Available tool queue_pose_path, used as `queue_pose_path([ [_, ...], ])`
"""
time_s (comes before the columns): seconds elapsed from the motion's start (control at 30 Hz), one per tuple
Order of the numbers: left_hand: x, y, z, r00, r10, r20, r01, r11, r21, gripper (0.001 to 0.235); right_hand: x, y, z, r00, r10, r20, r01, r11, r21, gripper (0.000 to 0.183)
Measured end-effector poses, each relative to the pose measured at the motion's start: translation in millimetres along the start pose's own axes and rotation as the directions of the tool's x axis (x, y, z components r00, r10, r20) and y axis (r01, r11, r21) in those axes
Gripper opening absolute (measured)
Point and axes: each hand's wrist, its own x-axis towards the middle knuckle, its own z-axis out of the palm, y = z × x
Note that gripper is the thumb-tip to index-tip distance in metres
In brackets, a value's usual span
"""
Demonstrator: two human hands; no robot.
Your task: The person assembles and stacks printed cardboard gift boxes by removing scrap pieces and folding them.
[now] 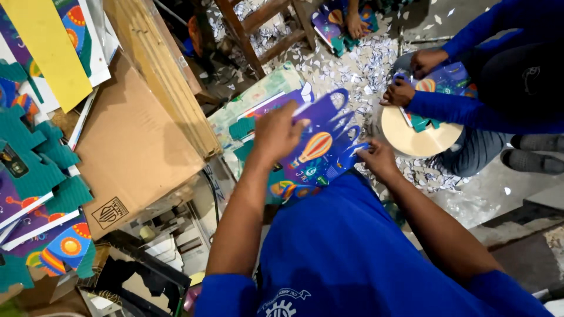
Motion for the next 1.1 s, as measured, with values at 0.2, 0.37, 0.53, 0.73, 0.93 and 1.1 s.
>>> queue_pose_path([
  [0.2, -11.1, 18.8, 9.4, 0.984, 0.177, 0.035, -0.179, 0.983, 0.032, 0.033, -15.8, 4.9, 20.6, 0.967, -0.158, -0.199, 0.095, 0.950, -0.297, 0.026],
  [0.37, -9.9, 2.1, 9.8, 0.992, 0.130, -0.008, -0.129, 0.989, 0.068, 0.032, -12.3, 11.5, -4.0, 0.978, -0.205, 0.023, 0.205, 0.979, 0.012, 0.030],
  [0.53, -11.5, -3.8, 3.6, 0.985, 0.175, 0.000, -0.175, 0.981, 0.085, 0.033, -0.5, 18.2, -64.6, 0.841, 0.154, 0.518, -0.313, 0.920, 0.235, 0.032],
  [0.73, -15.4, 10.8, -0.3, 0.966, 0.256, 0.031, -0.257, 0.966, 0.024, 0.034, 2.6, -10.2, -31.8, 0.991, 0.004, 0.131, 0.011, 0.993, -0.113, 0.039],
  [0.93, -14.6, -0.5, -3.9, 0.992, 0.124, 0.023, -0.125, 0.991, 0.044, 0.036, 24.9, 22.4, -59.2, 0.998, 0.025, -0.057, -0.005, 0.944, 0.329, 0.059],
  [1.1, -7.8, -6.4, -4.3, 0.999, 0.037, 0.040, -0.040, 0.996, 0.080, 0.035, -1.3, 2.8, -46.7, 0.962, 0.151, 0.229, -0.178, 0.979, 0.104, 0.045],
])
